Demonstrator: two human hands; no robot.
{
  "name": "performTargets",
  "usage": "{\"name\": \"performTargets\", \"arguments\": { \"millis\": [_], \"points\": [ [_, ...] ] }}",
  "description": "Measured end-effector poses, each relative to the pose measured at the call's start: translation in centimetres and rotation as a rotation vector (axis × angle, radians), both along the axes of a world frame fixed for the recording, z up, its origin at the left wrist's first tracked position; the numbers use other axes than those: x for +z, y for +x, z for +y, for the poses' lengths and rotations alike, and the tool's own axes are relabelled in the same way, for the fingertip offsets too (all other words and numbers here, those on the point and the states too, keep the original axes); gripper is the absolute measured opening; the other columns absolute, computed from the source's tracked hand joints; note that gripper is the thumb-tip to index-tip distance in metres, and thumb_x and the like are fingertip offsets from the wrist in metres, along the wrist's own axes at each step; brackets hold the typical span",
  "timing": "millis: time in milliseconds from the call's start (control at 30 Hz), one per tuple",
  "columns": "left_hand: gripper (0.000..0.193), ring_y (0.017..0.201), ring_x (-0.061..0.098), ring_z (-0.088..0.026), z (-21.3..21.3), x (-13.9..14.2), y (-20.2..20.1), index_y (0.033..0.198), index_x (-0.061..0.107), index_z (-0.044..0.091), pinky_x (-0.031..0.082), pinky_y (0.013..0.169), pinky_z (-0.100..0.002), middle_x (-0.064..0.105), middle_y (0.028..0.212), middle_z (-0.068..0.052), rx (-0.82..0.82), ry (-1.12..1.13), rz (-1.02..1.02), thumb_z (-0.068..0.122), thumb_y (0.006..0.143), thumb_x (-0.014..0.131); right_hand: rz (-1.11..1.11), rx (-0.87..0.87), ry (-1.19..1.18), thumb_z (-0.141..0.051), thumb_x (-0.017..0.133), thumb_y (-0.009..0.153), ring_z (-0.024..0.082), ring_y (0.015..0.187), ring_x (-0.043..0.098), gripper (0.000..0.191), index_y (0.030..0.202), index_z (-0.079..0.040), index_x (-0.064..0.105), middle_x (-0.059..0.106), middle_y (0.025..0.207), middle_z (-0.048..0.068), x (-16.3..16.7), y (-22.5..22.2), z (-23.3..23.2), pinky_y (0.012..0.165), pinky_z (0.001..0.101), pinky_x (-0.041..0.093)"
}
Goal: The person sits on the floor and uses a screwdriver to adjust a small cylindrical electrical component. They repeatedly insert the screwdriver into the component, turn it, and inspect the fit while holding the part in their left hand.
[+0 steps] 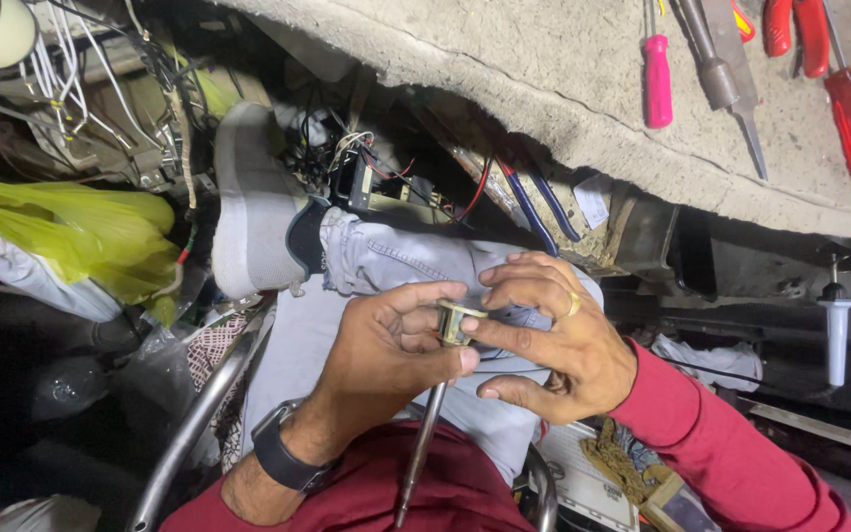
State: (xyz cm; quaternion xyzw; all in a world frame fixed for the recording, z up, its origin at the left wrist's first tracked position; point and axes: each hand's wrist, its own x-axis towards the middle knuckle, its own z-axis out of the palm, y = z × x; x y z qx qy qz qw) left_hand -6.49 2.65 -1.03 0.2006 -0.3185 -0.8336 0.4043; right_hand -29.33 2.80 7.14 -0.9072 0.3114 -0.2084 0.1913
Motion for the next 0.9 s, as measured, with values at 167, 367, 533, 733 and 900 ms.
{"name": "performTargets", "arguments": {
  "millis": [167, 367, 533, 733, 900],
  "points": [
    [0.064, 0.086, 0.071, -0.012, 0.0, 0.5, 0.6, 0.138, 0.053, -0.013, 0.06, 0.073, -0.025, 0.077, 0.102, -0.015, -0.064, 0.005, -0.111, -0.002, 0.081, 0.079, -0.046, 0.013, 0.039, -0.031, 0.091, 0.075, 0.036, 0.129, 0.058, 0.053, 0.121, -0.013, 0.071, 0.053, 0.123, 0.009, 0.1, 0.3, 0.0, 0.115, 0.0552, 0.039],
    [0.065, 0.084, 0.07, -0.011, 0.0, 0.3, 0.6, 0.139, 0.051, -0.013, 0.059, 0.072, -0.025, 0.076, 0.098, -0.014, -0.099, 0.027, -0.101, -0.002, 0.081, 0.078, 0.126, 0.089, -0.101, -0.038, 0.09, 0.076, 0.033, 0.127, 0.058, 0.053, 0.119, -0.014, 0.073, 0.055, 0.12, 0.007, 0.8, 0.2, -0.2, 0.114, 0.0595, 0.035],
    [0.066, 0.081, 0.071, -0.012, -0.1, 0.3, 0.2, 0.14, 0.048, -0.011, 0.06, 0.068, -0.025, 0.076, 0.098, -0.013, -0.089, -0.002, -0.138, -0.002, 0.082, 0.077, 0.25, 0.13, -0.204, -0.039, 0.088, 0.08, 0.032, 0.126, 0.06, 0.051, 0.122, -0.014, 0.072, 0.058, 0.122, 0.007, 1.2, 0.1, -0.4, 0.112, 0.0594, 0.035],
    [0.065, 0.07, 0.066, -0.011, -0.1, 1.1, 0.5, 0.143, 0.047, -0.006, 0.056, 0.058, -0.025, 0.075, 0.097, -0.011, -0.119, -0.013, -0.17, 0.0, 0.084, 0.075, 0.158, 0.102, -0.195, -0.041, 0.087, 0.079, 0.03, 0.125, 0.059, 0.054, 0.124, -0.016, 0.071, 0.061, 0.125, 0.008, 1.2, 0.3, -0.1, 0.111, 0.0587, 0.036],
    [0.065, 0.063, 0.06, -0.005, 0.5, 1.4, 0.2, 0.147, 0.046, 0.0, 0.053, 0.053, -0.021, 0.076, 0.097, -0.005, -0.086, -0.071, -0.303, 0.001, 0.087, 0.069, 0.217, 0.099, -0.23, -0.039, 0.087, 0.08, 0.031, 0.125, 0.059, 0.051, 0.123, -0.016, 0.073, 0.059, 0.121, 0.007, 1.2, 0.2, -0.1, 0.111, 0.0604, 0.035]
  ]
}}
